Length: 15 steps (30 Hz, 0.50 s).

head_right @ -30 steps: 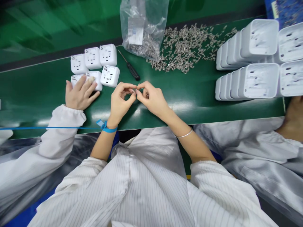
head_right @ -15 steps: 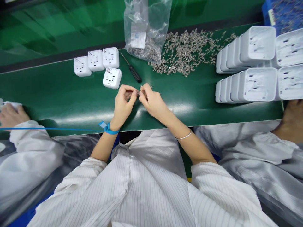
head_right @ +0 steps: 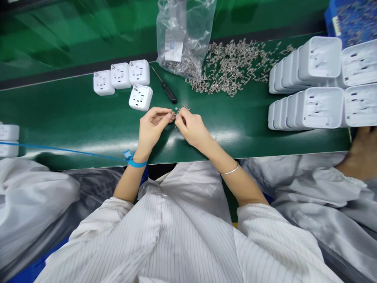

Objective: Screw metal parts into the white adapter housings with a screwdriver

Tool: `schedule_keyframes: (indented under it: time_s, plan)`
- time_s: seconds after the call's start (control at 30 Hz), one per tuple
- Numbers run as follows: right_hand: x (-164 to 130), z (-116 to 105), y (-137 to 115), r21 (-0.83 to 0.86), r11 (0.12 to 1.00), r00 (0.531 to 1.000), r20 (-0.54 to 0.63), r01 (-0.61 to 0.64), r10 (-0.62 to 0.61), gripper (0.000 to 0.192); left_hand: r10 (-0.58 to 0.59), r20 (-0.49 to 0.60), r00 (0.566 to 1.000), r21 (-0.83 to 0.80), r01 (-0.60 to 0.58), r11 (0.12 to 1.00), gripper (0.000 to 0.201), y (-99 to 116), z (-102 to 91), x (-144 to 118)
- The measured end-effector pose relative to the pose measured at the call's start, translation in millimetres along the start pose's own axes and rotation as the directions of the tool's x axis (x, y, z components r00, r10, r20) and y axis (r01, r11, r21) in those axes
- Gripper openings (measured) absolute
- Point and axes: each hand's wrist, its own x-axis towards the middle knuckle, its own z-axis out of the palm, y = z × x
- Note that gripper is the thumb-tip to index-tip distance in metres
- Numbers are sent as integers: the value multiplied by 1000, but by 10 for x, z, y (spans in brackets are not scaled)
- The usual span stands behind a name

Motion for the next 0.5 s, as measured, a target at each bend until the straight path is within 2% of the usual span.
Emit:
schedule_keyframes:
  time_s: [0.2,0.5]
  plan:
    - [-1,-17,-18,36,999,998,48,-37,35,39,-61,9,998,-44,61,997,33,15,-19,13]
    - [-10,-26,-26,75,996,998,46,-49,46,34,-65,-1,998,-60,65,996,36,23,-35,29]
